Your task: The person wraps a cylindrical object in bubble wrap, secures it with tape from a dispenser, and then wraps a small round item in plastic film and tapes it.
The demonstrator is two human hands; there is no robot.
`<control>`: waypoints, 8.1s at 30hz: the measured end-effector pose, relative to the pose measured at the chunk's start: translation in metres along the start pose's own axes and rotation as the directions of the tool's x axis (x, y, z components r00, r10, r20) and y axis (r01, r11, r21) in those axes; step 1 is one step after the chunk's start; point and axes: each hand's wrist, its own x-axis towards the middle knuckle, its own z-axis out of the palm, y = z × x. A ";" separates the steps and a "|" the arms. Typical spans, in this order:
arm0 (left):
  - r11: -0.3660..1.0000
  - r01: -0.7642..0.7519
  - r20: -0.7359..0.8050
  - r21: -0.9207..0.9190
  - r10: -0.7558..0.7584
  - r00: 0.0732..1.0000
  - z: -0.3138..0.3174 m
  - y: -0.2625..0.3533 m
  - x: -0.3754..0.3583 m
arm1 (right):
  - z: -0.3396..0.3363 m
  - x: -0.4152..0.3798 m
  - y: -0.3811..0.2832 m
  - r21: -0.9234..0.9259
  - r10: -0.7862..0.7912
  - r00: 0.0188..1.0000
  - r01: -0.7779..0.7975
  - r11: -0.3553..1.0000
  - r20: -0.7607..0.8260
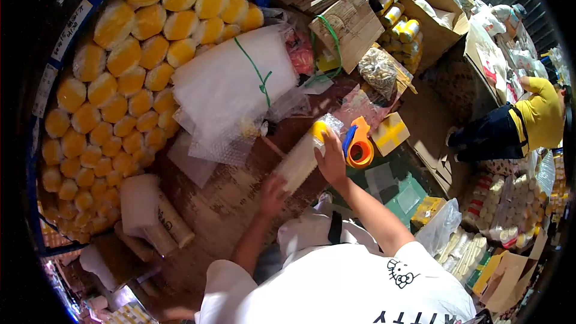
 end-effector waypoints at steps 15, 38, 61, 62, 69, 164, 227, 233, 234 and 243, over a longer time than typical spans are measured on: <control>0.990 -0.064 0.106 0.123 0.051 0.993 -0.011 0.019 0.004 | 0.005 0.007 -0.003 -0.044 -0.372 0.637 0.538 0.842 0.676; 0.920 0.255 0.144 0.298 -0.307 0.941 0.009 0.026 0.034 | 0.000 -0.052 -0.010 -0.222 -0.362 0.778 0.529 0.819 0.514; 0.955 0.288 -0.011 0.067 -0.288 0.958 0.021 0.011 0.008 | -0.058 -0.032 0.087 -0.388 0.041 0.990 0.014 0.922 0.133; 0.953 0.297 -0.029 0.063 -0.296 0.955 0.022 0.011 0.006 | -0.071 -0.033 0.085 -0.309 0.019 0.981 0.042 0.950 0.194; 0.879 0.366 0.128 0.305 -0.418 0.899 0.000 0.040 0.027 | -0.120 -0.036 0.052 -0.110 -0.577 0.691 0.677 0.728 0.436; 0.809 0.457 -0.102 -0.370 -0.524 0.846 0.046 0.003 0.001 | -0.060 -0.039 -0.041 0.508 0.075 0.623 -0.696 0.507 0.779; 0.890 0.439 0.563 0.119 -0.425 0.709 0.026 -0.051 0.021 | -0.111 -0.130 0.019 -0.026 0.561 0.419 -0.785 0.619 0.714; 0.821 0.544 0.576 0.174 -0.533 0.619 -0.015 -0.015 0.069 | -0.069 -0.143 0.022 -0.047 0.557 0.394 -0.786 0.616 0.731; 0.827 0.533 0.589 0.180 -0.524 0.615 -0.018 -0.024 0.069 | -0.066 -0.134 0.016 -0.039 0.566 0.393 -0.797 0.603 0.725; 0.717 0.687 0.518 0.119 -0.635 0.574 -0.068 -0.015 0.106 | -0.006 -0.076 -0.005 -0.118 0.542 0.520 -0.641 0.758 0.661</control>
